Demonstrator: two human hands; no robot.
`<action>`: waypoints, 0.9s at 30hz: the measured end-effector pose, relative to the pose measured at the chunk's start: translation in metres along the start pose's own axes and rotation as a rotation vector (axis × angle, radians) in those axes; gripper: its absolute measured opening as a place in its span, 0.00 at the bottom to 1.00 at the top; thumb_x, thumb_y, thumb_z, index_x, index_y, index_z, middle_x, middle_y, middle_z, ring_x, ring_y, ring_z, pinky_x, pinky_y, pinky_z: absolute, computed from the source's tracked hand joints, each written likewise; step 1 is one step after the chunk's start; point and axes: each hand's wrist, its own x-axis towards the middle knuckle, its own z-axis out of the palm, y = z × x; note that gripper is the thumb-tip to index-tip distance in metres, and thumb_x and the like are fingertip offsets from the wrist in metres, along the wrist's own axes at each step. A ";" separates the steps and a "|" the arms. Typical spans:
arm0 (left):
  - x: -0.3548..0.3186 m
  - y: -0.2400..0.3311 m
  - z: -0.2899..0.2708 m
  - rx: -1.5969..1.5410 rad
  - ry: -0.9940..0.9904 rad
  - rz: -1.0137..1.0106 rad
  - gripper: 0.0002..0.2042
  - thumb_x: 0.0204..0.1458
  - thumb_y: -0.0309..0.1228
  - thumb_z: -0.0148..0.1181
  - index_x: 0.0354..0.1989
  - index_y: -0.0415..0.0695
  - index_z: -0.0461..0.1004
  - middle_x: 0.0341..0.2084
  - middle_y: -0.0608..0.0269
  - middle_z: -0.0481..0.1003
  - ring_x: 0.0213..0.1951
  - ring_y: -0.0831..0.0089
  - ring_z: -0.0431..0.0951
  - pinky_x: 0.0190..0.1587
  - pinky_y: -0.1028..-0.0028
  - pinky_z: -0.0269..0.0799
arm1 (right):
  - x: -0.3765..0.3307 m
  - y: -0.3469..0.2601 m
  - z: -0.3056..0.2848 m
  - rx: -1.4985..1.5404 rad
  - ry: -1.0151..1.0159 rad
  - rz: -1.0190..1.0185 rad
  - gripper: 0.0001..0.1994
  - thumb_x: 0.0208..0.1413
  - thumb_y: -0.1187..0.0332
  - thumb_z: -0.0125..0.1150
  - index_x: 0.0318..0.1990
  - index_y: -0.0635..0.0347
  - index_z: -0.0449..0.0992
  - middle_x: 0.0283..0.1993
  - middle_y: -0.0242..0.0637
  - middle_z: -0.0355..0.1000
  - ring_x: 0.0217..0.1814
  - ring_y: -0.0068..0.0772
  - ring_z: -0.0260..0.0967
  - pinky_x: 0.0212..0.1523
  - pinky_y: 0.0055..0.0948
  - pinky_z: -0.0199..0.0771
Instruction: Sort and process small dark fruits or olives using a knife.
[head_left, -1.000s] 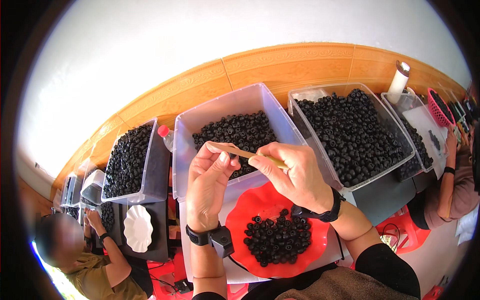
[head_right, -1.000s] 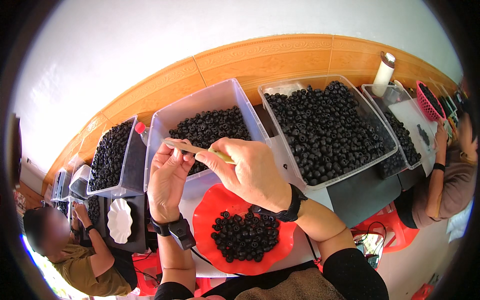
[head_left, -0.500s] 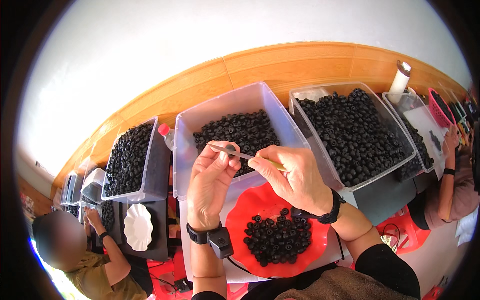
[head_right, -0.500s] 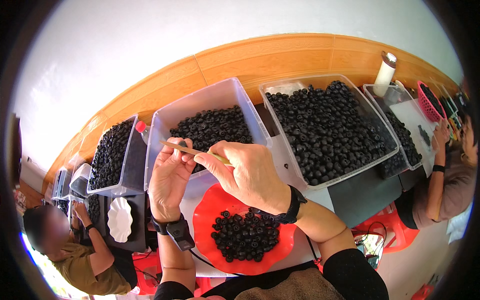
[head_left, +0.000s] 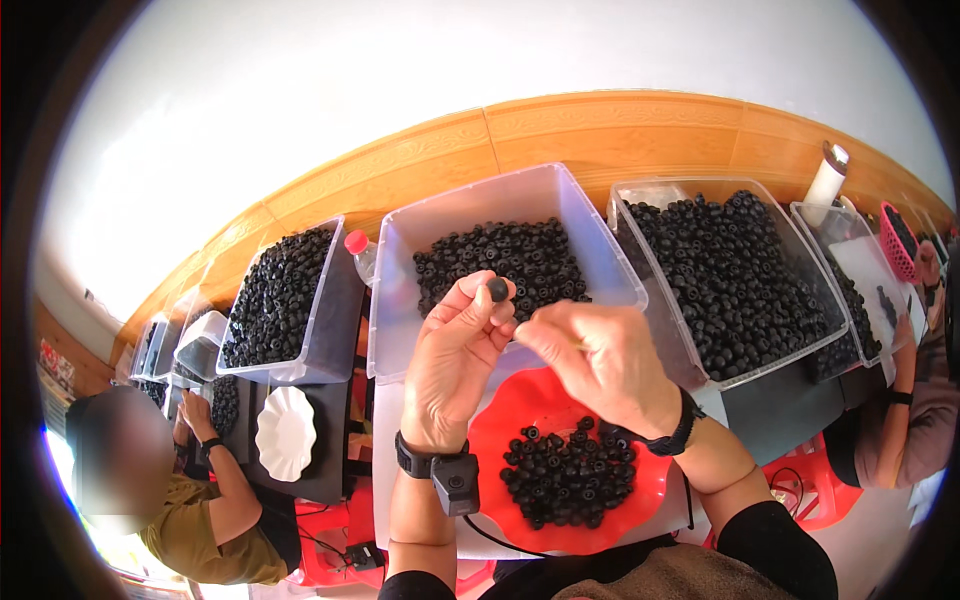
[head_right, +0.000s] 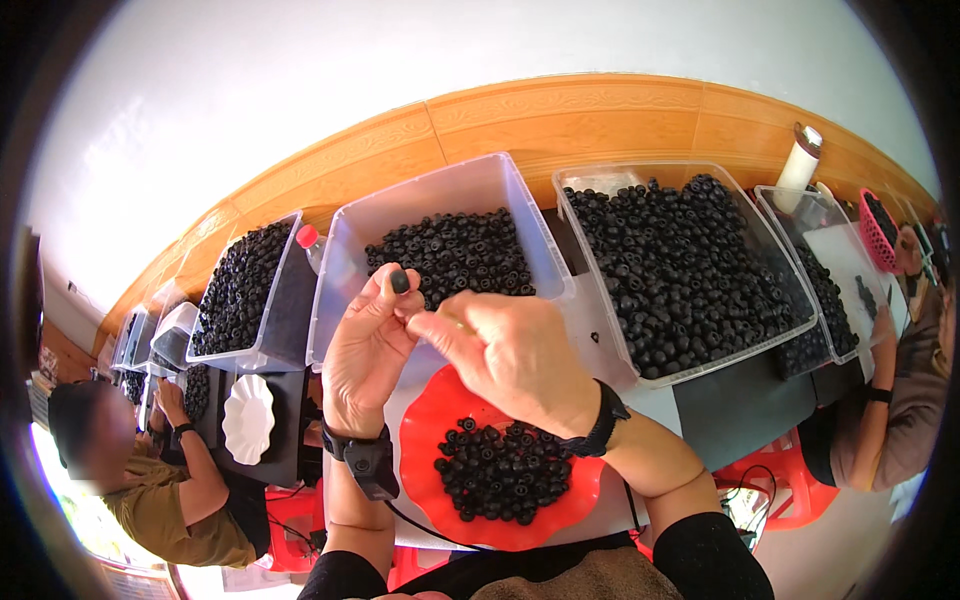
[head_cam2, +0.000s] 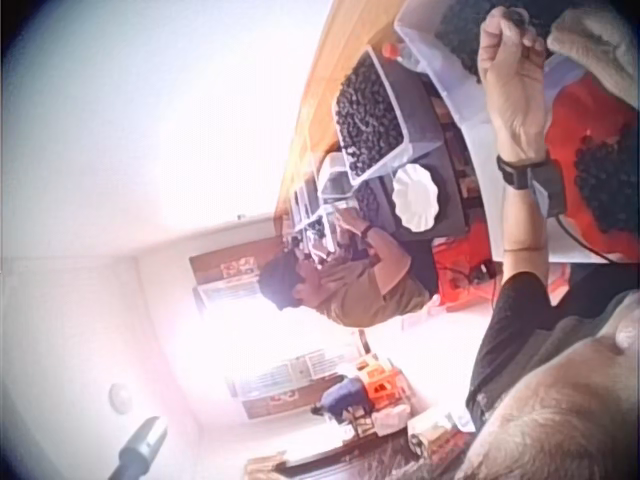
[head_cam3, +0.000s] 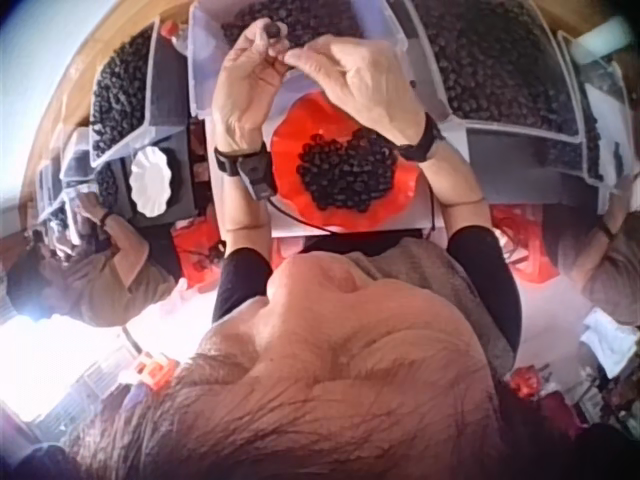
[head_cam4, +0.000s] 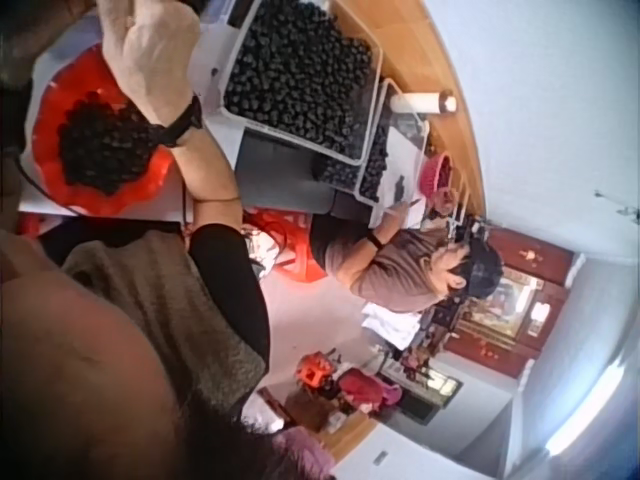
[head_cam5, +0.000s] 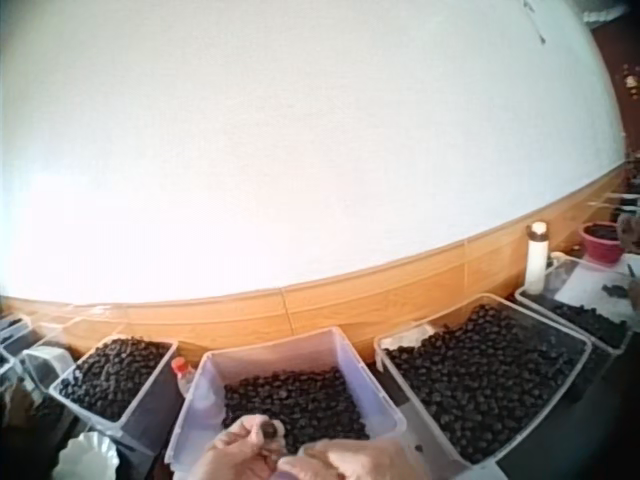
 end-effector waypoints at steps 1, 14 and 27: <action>0.001 -0.001 -0.001 -0.029 -0.023 -0.026 0.08 0.56 0.27 0.57 0.42 0.40 0.72 0.38 0.61 0.73 0.33 0.78 0.69 0.40 0.77 0.69 | -0.001 0.000 0.002 -0.002 -0.012 -0.058 0.12 0.54 0.62 0.63 0.27 0.63 0.75 0.19 0.43 0.69 0.17 0.43 0.67 0.17 0.32 0.64; 0.007 0.000 -0.003 0.005 0.024 0.071 0.07 0.57 0.25 0.56 0.42 0.41 0.72 0.39 0.61 0.75 0.34 0.78 0.73 0.42 0.79 0.70 | 0.001 0.001 0.000 -0.025 -0.079 0.010 0.13 0.55 0.62 0.62 0.29 0.64 0.75 0.19 0.44 0.68 0.16 0.40 0.65 0.18 0.31 0.61; -0.004 0.002 0.010 0.655 0.147 0.449 0.21 0.53 0.23 0.58 0.56 0.37 0.63 0.56 0.59 0.64 0.58 0.72 0.62 0.58 0.73 0.62 | 0.008 0.008 0.000 0.336 0.063 0.322 0.11 0.64 0.64 0.51 0.43 0.60 0.77 0.23 0.18 0.60 0.23 0.08 0.50 0.23 0.13 0.49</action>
